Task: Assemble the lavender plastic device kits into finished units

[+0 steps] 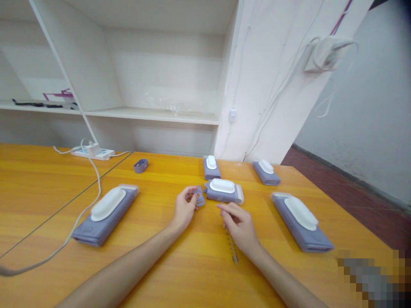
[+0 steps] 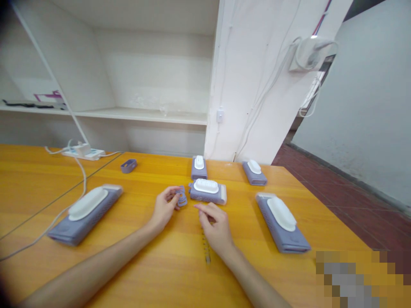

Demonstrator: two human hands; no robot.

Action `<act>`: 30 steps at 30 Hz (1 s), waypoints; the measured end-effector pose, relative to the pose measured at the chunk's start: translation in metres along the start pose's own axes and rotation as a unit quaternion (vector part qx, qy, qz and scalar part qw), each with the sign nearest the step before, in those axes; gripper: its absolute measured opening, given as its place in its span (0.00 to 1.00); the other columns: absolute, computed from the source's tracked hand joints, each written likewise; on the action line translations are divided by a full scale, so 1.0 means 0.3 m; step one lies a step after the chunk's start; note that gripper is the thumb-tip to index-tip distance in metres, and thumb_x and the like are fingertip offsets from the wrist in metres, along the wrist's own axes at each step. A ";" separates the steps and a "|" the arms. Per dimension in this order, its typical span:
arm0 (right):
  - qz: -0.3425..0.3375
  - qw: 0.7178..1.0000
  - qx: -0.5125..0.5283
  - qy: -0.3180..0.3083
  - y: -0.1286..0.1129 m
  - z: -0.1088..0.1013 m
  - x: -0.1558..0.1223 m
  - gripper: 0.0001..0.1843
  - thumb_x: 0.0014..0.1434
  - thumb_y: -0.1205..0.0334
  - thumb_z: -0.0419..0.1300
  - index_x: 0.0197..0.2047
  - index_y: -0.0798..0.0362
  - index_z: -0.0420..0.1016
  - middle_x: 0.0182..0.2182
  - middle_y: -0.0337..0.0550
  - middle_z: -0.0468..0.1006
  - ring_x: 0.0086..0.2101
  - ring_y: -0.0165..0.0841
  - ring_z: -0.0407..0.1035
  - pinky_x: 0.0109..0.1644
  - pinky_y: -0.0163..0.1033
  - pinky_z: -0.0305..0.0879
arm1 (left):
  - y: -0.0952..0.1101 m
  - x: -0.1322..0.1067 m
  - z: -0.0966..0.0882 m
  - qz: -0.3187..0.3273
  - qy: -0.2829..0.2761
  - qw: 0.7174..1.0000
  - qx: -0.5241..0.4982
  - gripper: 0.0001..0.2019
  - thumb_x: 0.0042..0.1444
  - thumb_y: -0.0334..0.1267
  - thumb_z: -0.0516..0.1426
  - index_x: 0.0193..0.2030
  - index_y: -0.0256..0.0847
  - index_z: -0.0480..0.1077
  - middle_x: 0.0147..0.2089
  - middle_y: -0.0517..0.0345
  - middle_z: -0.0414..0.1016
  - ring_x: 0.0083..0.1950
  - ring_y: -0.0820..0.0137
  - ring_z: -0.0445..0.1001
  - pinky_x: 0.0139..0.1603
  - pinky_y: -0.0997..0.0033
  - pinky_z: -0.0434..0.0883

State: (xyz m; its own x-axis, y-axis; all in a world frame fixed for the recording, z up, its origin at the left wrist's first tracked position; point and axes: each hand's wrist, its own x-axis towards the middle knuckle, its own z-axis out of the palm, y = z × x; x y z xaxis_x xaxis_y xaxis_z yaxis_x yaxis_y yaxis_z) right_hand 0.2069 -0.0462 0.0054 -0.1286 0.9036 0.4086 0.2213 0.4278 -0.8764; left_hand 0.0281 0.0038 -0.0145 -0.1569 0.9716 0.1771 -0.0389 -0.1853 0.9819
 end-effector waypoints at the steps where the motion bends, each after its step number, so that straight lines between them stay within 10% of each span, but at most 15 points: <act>1: 0.032 0.998 0.058 0.004 0.006 -0.004 0.001 0.12 0.58 0.59 0.53 0.40 0.51 0.76 0.27 0.40 0.70 0.23 0.28 0.66 0.25 0.34 0.62 | -0.002 -0.001 0.001 0.001 -0.004 1.000 0.011 0.13 0.50 0.42 0.56 0.40 0.36 0.69 0.36 0.52 0.73 0.30 0.72 0.71 0.19 0.80 0.66; 7: 0.124 0.946 0.298 -0.016 0.013 -0.005 0.011 0.17 0.50 0.60 0.63 0.44 0.52 0.71 0.37 0.44 0.75 0.36 0.37 0.73 0.42 0.43 0.68 | 0.003 -0.011 0.002 0.017 -0.026 0.998 0.046 0.12 0.52 0.40 0.55 0.41 0.36 0.71 0.39 0.50 0.74 0.35 0.70 0.71 0.27 0.77 0.70; 13: 0.196 0.947 0.255 0.022 0.009 0.026 0.025 0.21 0.37 0.57 0.71 0.32 0.54 0.68 0.26 0.38 0.75 0.27 0.33 0.73 0.34 0.39 0.70 | 0.023 -0.031 0.009 0.052 -0.076 0.994 0.063 0.13 0.53 0.40 0.55 0.44 0.40 0.71 0.43 0.51 0.70 0.36 0.71 0.71 0.28 0.78 0.69; 18: 0.175 0.968 0.179 0.019 -0.005 0.033 0.008 0.18 0.48 0.47 0.63 0.30 0.53 0.65 0.20 0.35 0.70 0.20 0.28 0.66 0.22 0.32 0.65 | 0.039 -0.047 0.014 0.057 -0.103 0.990 0.076 0.14 0.54 0.40 0.55 0.46 0.41 0.71 0.41 0.53 0.68 0.35 0.73 0.70 0.28 0.78 0.68; 25: 0.156 0.964 0.207 0.053 0.003 0.024 0.009 0.17 0.49 0.49 0.63 0.33 0.54 0.69 0.32 0.41 0.71 0.34 0.34 0.68 0.29 0.37 0.72 | 0.048 -0.060 0.020 0.090 -0.130 0.982 0.107 0.13 0.56 0.37 0.53 0.47 0.41 0.71 0.41 0.52 0.68 0.37 0.72 0.70 0.32 0.77 0.69; 30: 0.179 0.946 0.267 0.047 0.013 0.020 0.012 0.17 0.50 0.50 0.63 0.34 0.54 0.65 0.29 0.42 0.75 0.26 0.31 0.71 0.29 0.39 0.71 | 0.059 -0.070 0.022 0.116 -0.155 0.970 0.147 0.13 0.56 0.37 0.53 0.48 0.41 0.71 0.38 0.53 0.69 0.36 0.73 0.68 0.33 0.77 0.68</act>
State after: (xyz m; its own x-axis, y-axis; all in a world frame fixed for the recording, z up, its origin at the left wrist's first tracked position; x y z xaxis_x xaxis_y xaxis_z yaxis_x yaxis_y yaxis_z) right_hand 0.2015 -0.0415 0.0018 -0.0466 0.9971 0.0606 -0.2891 0.0446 -0.9563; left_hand 0.0373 -0.0188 -0.0003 0.1779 0.9149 0.3624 0.2526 -0.3984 0.8818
